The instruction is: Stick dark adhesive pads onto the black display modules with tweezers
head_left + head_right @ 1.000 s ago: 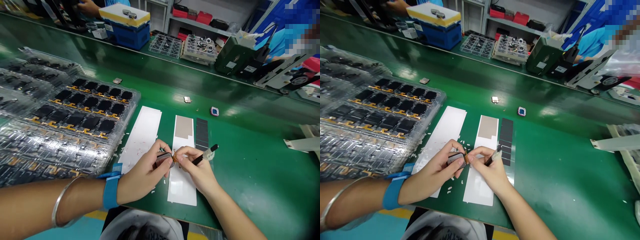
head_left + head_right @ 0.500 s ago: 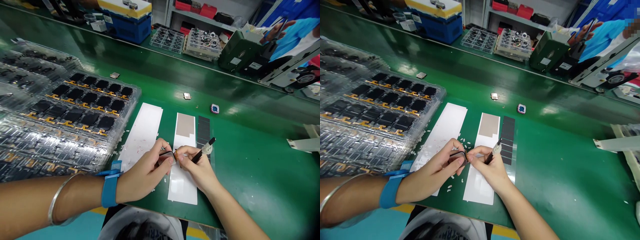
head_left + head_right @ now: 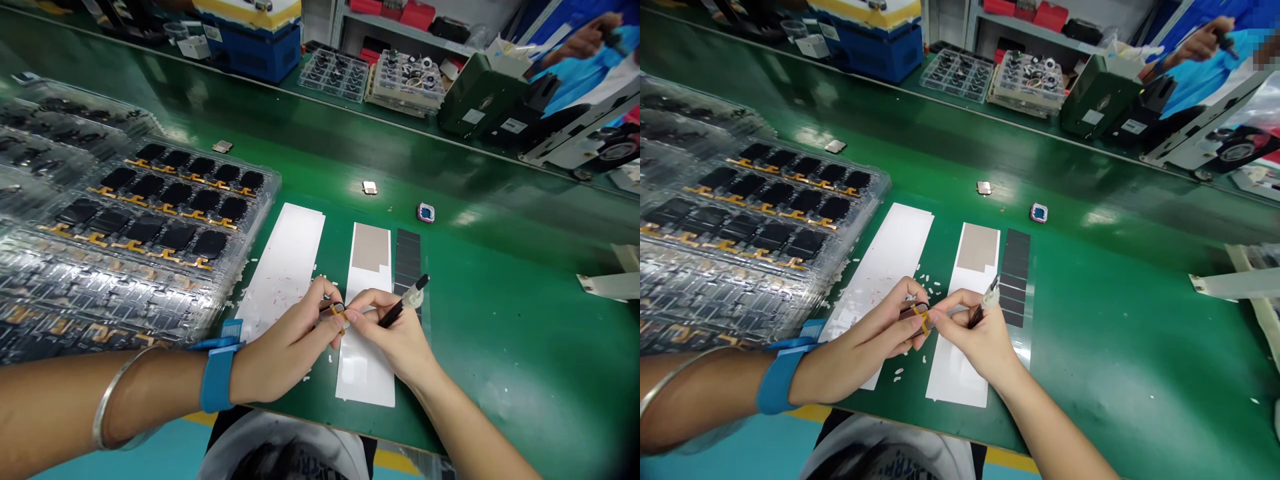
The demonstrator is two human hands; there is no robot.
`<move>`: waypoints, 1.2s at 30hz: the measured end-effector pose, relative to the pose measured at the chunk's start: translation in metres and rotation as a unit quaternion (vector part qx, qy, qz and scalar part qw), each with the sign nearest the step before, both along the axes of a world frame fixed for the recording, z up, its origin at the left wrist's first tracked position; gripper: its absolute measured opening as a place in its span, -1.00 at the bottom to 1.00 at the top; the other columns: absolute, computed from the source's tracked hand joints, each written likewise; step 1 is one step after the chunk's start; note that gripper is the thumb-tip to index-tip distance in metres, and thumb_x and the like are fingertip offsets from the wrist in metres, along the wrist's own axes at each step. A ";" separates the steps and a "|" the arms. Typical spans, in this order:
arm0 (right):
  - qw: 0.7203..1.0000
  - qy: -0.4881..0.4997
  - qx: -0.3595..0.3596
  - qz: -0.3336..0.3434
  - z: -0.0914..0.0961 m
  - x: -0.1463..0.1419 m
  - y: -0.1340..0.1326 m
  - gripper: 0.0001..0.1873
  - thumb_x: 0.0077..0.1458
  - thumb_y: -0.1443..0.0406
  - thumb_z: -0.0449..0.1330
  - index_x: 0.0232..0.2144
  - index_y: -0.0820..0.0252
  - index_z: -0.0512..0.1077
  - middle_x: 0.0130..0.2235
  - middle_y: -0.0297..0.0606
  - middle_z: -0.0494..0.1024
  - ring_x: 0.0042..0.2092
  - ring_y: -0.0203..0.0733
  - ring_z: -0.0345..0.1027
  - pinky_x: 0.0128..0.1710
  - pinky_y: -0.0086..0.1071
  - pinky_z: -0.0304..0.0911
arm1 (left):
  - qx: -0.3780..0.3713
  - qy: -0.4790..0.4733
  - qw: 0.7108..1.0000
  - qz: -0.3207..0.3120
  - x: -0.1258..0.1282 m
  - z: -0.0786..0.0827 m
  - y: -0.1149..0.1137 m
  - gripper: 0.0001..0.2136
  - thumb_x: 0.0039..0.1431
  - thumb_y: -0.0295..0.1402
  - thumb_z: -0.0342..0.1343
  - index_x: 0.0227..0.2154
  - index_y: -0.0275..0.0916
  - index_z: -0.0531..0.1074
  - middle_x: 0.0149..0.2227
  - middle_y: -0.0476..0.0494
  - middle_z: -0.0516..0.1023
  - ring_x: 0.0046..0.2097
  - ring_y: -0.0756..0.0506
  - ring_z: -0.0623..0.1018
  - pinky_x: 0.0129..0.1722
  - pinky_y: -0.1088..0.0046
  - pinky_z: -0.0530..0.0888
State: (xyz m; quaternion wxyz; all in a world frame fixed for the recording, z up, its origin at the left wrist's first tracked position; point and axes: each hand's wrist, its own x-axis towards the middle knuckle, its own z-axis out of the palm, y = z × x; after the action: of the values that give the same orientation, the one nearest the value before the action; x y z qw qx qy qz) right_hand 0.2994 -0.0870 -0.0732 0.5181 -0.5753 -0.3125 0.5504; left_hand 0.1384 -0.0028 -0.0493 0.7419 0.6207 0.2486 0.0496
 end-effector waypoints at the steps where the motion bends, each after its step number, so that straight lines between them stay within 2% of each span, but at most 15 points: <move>1: 1.000 0.001 -0.001 -0.001 0.001 0.000 -0.001 -0.70 -0.05 0.08 0.39 -0.48 0.17 0.47 -0.69 -0.43 0.34 -0.59 -0.30 0.27 -0.54 -0.39 0.25 | 0.001 0.000 1.000 0.000 0.000 0.000 0.000 -0.90 0.39 -0.23 -0.21 -0.21 -0.11 0.09 -0.42 0.08 0.27 -0.43 0.01 0.21 -0.45 0.44 0.24; 8: 1.000 0.011 0.005 -0.002 0.003 -0.002 -0.002 -0.70 -0.02 0.09 0.38 -0.47 0.17 0.46 -0.72 -0.51 0.23 -0.62 -0.34 0.21 -0.46 -0.33 0.33 | 0.002 0.000 1.000 0.000 0.000 -0.002 -0.001 -0.88 0.41 -0.23 -0.26 -0.21 -0.11 0.10 -0.43 0.08 0.28 -0.41 0.01 0.25 -0.44 0.44 0.25; 14: 1.000 0.011 -0.002 -0.001 0.003 -0.002 -0.003 -0.69 -0.06 0.08 0.40 -0.49 0.16 0.45 -0.72 -0.52 0.21 -0.65 -0.34 0.20 -0.52 -0.35 0.29 | 0.007 0.002 1.000 -0.005 0.001 -0.002 0.001 -0.89 0.41 -0.24 -0.25 -0.21 -0.12 0.09 -0.48 0.11 0.26 -0.43 0.01 0.25 -0.42 0.43 0.23; 20: 1.000 -0.017 0.012 -0.016 0.003 -0.001 -0.004 -0.67 -0.11 0.06 0.41 -0.52 0.16 0.46 -0.68 -0.44 0.29 -0.62 -0.32 0.21 -0.62 -0.40 0.17 | 0.010 -0.019 1.000 -0.013 0.000 -0.003 0.000 -0.93 0.40 -0.29 -0.21 -0.19 -0.13 0.08 -0.49 0.12 0.23 -0.43 0.02 0.23 -0.43 0.43 0.19; 29: 0.999 -0.031 0.000 -0.013 0.004 -0.003 -0.004 -0.68 -0.04 0.07 0.37 -0.53 0.15 0.42 -0.63 -0.44 0.28 -0.60 -0.37 0.09 -0.57 -0.42 0.09 | 0.018 -0.008 0.999 -0.025 0.001 -0.003 0.001 -0.94 0.41 -0.28 -0.22 -0.19 -0.11 0.06 -0.47 0.12 0.20 -0.41 0.01 0.23 -0.41 0.43 0.20; 31: 0.999 -0.030 0.019 -0.039 0.007 0.001 -0.003 -0.71 0.02 0.08 0.33 -0.50 0.15 0.43 -0.60 -0.44 0.27 -0.59 -0.39 0.03 -0.58 -0.43 0.04 | 0.040 -0.001 0.999 -0.030 0.001 -0.001 0.000 -0.95 0.41 -0.29 -0.23 -0.19 -0.11 0.05 -0.47 0.12 0.20 -0.41 0.00 0.25 -0.40 0.43 0.22; 33: 0.993 -0.035 0.068 -0.085 0.011 0.010 -0.001 -0.73 0.12 0.09 0.25 -0.48 0.15 0.45 -0.53 -0.40 0.28 -0.53 -0.37 0.08 -0.53 -0.44 0.08 | 0.087 0.010 0.995 -0.042 0.000 0.004 -0.002 -0.94 0.40 -0.30 -0.24 -0.20 -0.13 0.05 -0.47 0.10 0.22 -0.42 -0.01 0.27 -0.41 0.42 0.25; 36: 0.967 -0.103 0.161 -0.166 0.010 0.036 0.003 -0.64 0.24 0.08 0.10 -0.47 0.14 0.47 -0.38 -0.29 0.37 -0.31 -0.28 0.27 -0.31 -0.42 0.23 | 0.229 0.036 0.968 -0.094 0.002 0.013 -0.006 -0.92 0.40 -0.32 -0.23 -0.24 -0.16 0.10 -0.43 0.03 0.31 -0.41 -0.04 0.32 -0.42 0.38 0.28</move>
State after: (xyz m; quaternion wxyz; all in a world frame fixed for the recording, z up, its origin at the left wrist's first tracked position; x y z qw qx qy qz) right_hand 0.3352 -0.0841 -0.0634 0.6530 -0.5822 -0.3485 0.3365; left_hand 0.1409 -0.0086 -0.0359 0.5723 0.7958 0.1975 0.0127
